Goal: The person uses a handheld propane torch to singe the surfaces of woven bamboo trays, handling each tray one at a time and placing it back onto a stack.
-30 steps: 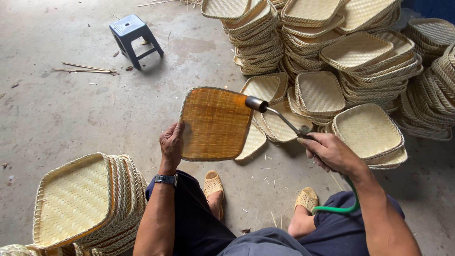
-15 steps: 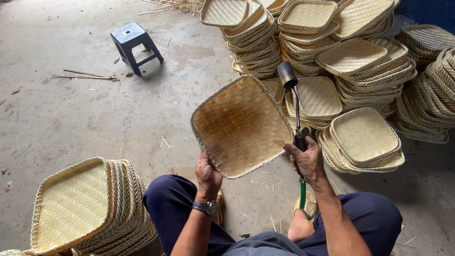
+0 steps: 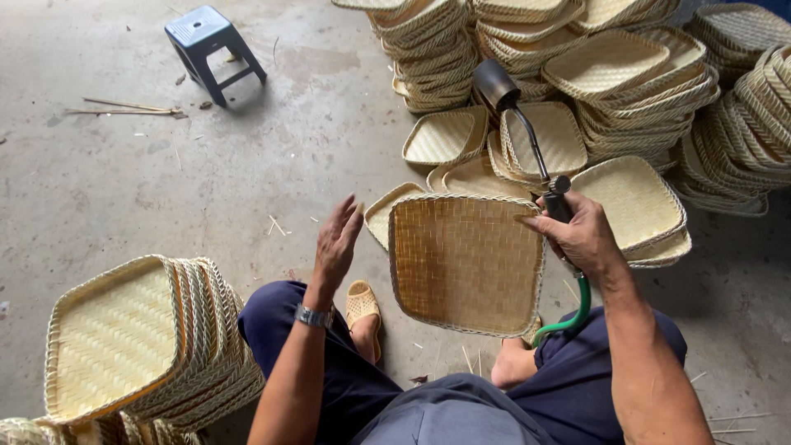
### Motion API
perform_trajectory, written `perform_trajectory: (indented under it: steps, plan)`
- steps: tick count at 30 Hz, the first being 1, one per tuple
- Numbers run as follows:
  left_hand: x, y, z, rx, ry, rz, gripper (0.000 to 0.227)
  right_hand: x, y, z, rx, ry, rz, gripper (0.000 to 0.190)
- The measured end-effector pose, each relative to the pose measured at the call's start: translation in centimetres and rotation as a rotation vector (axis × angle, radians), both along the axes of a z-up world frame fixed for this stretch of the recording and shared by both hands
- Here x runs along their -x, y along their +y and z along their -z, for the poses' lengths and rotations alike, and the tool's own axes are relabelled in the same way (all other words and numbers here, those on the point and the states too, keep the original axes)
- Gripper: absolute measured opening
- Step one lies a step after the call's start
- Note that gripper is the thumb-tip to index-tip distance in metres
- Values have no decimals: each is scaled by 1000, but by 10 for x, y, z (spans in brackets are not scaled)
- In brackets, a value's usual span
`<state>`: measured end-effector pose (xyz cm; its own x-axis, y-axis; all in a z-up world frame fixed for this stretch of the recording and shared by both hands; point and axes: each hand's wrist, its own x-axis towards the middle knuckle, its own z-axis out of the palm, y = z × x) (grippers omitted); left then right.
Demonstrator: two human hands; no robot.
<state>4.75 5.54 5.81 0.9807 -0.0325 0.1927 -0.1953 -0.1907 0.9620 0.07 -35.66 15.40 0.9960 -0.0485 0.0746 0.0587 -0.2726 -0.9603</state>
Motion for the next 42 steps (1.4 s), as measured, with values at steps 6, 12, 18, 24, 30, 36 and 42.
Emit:
perform_trajectory:
  steps: [6,12,18,24,30,36,42]
  plan:
    - [-3,-13,-44,86,243,314,60,7,1,-14,-44,139,-89,22]
    - [-17,-32,-60,-147,144,506,62,7,9,-22,-12,133,-170,23]
    - [-18,-35,-48,-241,245,409,44,2,15,-20,64,123,-103,29]
    - [-7,-10,4,564,515,169,34,22,23,-16,316,302,92,49]
    - [-10,-8,51,907,439,-20,33,40,67,14,337,317,-328,42]
    - [-16,6,67,1055,282,-94,29,42,73,16,380,344,-451,35]
    - [-22,23,71,1056,107,-240,26,51,75,15,455,378,-433,33]
